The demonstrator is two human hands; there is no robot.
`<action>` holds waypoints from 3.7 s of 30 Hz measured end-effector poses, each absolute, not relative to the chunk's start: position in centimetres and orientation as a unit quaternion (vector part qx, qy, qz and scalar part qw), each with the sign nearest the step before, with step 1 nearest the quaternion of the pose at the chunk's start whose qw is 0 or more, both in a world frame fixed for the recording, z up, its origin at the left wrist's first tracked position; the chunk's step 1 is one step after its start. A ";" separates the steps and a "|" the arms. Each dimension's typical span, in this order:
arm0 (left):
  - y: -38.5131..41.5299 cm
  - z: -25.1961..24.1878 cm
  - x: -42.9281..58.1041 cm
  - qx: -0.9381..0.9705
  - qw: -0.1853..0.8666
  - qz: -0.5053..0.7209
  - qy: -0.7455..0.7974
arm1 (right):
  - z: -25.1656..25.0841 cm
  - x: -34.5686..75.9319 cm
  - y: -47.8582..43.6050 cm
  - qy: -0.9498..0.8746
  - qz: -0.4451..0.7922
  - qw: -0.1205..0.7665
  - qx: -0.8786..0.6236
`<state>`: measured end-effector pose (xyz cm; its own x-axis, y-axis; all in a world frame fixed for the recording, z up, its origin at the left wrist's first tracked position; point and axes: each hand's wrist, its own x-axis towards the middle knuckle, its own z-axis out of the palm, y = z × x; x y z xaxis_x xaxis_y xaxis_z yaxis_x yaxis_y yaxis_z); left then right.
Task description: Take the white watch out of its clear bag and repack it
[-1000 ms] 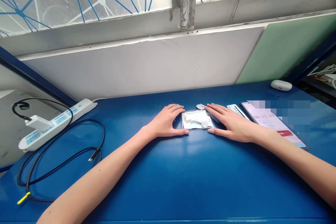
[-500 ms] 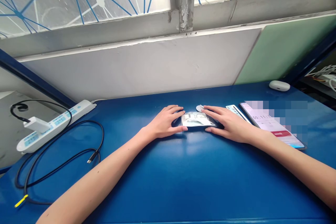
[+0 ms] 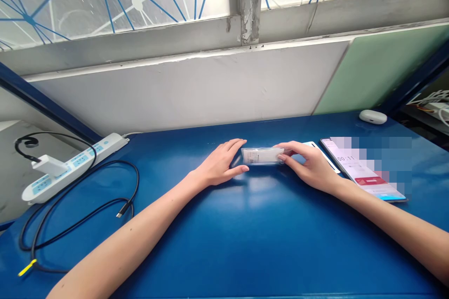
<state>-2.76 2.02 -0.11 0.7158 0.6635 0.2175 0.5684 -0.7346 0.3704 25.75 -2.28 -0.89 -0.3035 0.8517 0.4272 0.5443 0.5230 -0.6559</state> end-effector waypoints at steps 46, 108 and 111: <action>1.6 0.4 -2.5 0.926 0.116 0.149 0.328 | -1.5 28.2 -1.1 -0.875 0.062 0.107 -0.468; 2.0 0.1 -2.4 0.922 0.118 0.170 0.327 | -2.4 25.3 -2.0 -0.823 0.120 0.228 -0.506; 1.9 0.3 -2.4 0.922 0.119 0.166 0.330 | -2.6 25.4 -2.0 -0.836 0.103 0.232 -0.486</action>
<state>-2.36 1.86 0.34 0.7276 0.6473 0.2273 0.5679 -0.7542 0.3297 25.40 -2.00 -2.58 -0.4204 0.8603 0.2882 0.7643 0.5070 -0.3984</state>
